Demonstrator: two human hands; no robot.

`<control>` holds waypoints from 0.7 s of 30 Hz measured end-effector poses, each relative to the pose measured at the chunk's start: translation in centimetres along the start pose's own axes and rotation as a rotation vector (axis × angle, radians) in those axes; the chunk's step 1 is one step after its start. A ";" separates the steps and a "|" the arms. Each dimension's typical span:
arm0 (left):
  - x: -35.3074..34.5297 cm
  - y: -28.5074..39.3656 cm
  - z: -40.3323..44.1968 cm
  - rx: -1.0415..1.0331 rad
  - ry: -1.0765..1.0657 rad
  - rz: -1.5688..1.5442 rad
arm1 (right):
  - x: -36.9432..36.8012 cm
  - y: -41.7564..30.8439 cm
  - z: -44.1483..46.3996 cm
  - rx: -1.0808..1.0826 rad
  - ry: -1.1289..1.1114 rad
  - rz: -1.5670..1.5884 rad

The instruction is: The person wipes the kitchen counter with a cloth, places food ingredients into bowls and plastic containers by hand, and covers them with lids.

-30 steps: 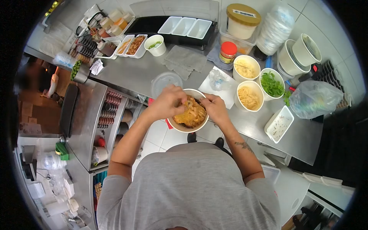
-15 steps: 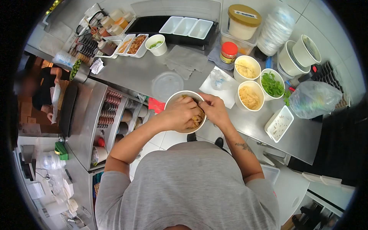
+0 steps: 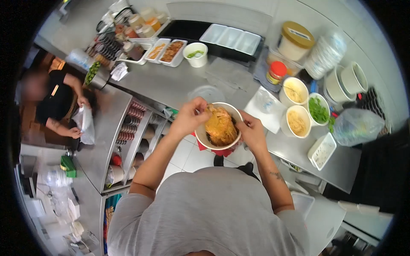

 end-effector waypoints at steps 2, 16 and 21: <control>0.1 0.8 -1.1 0.008 0.031 0.007 | -1.1 0.2 -0.2 0.003 0.015 0.030; 6.8 -3.3 -10.1 0.278 0.440 -0.172 | -10.4 -0.2 0.2 -0.052 -0.325 0.179; 11.8 -6.7 -12.5 0.278 0.465 -0.621 | -15.1 -0.9 0.7 -0.025 -0.309 0.188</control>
Point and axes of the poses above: each hand's wrist, its own z-axis towards the middle knuckle, its own x-axis out of the back of the hand, y = z × x, the point moved 8 cm from there along z, towards the middle knuckle, and after that the axes turned 10 degrees about -y, right-handed, at the moved point
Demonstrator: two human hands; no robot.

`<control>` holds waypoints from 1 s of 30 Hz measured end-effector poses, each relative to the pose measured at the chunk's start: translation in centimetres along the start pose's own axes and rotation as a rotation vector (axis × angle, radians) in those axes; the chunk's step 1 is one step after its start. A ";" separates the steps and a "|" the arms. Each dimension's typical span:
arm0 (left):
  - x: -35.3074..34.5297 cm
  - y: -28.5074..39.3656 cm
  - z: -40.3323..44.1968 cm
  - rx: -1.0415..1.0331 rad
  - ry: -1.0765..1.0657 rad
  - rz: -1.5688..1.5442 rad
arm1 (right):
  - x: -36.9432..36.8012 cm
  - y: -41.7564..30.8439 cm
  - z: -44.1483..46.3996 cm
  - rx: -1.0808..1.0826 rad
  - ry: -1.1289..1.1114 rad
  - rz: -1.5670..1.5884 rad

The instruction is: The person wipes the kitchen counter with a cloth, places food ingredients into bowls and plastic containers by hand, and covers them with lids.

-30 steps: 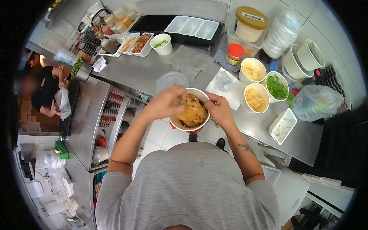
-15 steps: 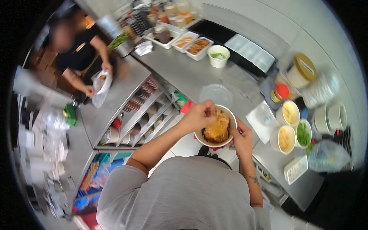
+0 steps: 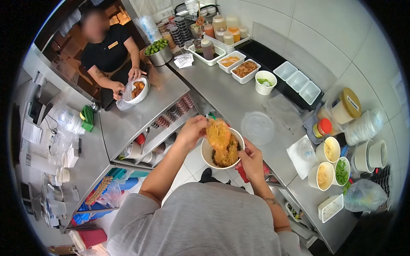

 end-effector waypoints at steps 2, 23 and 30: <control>3.8 0.9 0.6 0.006 0.012 -0.143 | -2.3 0.2 1.2 -0.027 -0.005 -0.006; 48.5 18.5 9.1 0.207 0.652 1.163 | -15.6 7.0 8.6 -0.046 0.008 -0.129; 55.4 15.5 13.2 0.373 0.434 1.094 | -13.0 4.9 5.0 0.056 0.159 -0.050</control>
Point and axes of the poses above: each hand's wrist, its own z-axis towards the middle knuckle, its own x-axis out of the back of the hand, y = z × x, the point moved 8 cm from there along z, towards the middle knuckle, and after that the axes turned 10 degrees about -y, right-handed, at the moved point
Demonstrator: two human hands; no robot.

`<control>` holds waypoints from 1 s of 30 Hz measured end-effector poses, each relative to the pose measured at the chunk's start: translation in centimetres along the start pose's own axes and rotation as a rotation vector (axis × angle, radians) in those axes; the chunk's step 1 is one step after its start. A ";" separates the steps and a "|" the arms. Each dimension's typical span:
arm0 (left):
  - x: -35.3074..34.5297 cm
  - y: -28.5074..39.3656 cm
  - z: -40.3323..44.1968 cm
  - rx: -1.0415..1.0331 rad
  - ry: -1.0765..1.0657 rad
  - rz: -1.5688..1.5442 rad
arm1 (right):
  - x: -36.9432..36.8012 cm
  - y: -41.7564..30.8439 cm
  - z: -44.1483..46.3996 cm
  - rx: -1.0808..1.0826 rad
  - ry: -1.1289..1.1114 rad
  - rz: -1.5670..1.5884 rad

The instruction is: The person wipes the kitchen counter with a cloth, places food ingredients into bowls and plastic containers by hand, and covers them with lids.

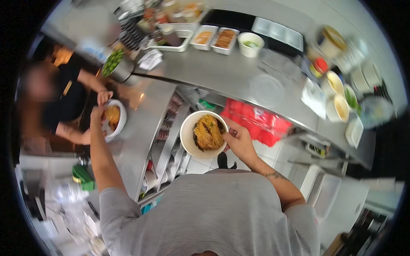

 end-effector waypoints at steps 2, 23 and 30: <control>-0.1 -1.6 2.9 -0.161 0.173 0.430 | 1.9 -0.9 -1.8 0.034 0.055 0.038; -47.7 43.6 -31.0 -0.821 0.012 0.241 | 34.2 0.4 -37.6 0.352 0.924 0.253; -46.5 44.3 -31.9 -0.483 0.261 0.433 | 44.1 -0.9 -44.6 0.435 1.196 0.243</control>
Point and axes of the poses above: each hand's wrist, its own z-axis towards the middle knuckle, its own x-axis out of the back of the hand, y = z × x, the point moved 8 cm from there along z, towards the middle knuckle, and after that the axes turned 10 degrees about -y, right-handed, at the moved point
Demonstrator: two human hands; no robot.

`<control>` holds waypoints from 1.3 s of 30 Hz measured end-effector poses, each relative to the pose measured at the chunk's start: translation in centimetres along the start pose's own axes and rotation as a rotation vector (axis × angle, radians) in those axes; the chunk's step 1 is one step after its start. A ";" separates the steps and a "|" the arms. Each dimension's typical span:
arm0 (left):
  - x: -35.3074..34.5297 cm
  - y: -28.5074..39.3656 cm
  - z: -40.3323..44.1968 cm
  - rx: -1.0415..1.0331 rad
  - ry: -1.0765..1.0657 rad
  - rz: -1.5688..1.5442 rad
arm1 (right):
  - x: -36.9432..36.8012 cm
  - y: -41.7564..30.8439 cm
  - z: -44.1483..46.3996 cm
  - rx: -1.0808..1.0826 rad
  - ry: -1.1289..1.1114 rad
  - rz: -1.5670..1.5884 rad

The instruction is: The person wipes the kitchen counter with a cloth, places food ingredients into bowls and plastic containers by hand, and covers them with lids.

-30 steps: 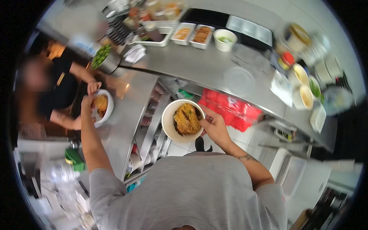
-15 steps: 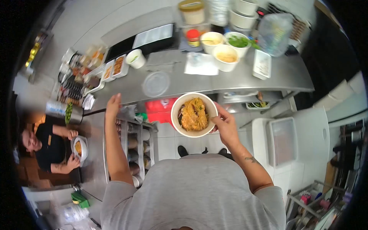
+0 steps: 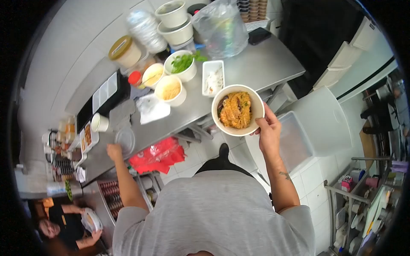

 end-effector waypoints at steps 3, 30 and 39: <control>-2.8 -1.4 3.1 -0.099 -0.071 -0.017 | 2.1 -2.2 2.3 0.015 0.122 -0.034; 1.2 3.7 -10.8 -0.033 0.065 -0.300 | 13.7 -3.2 24.1 0.282 0.088 -0.362; 14.5 19.2 -14.1 -0.559 0.031 -0.698 | 15.0 -3.0 21.4 0.180 0.086 -0.209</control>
Point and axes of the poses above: each hand's wrist, its own z-axis towards the middle knuckle, its own x-axis out of the back of the hand, y = z × x, the point moved 8 cm from there along z, towards the middle knuckle, and after that the axes turned 10 degrees about -y, right-handed, at the moved point
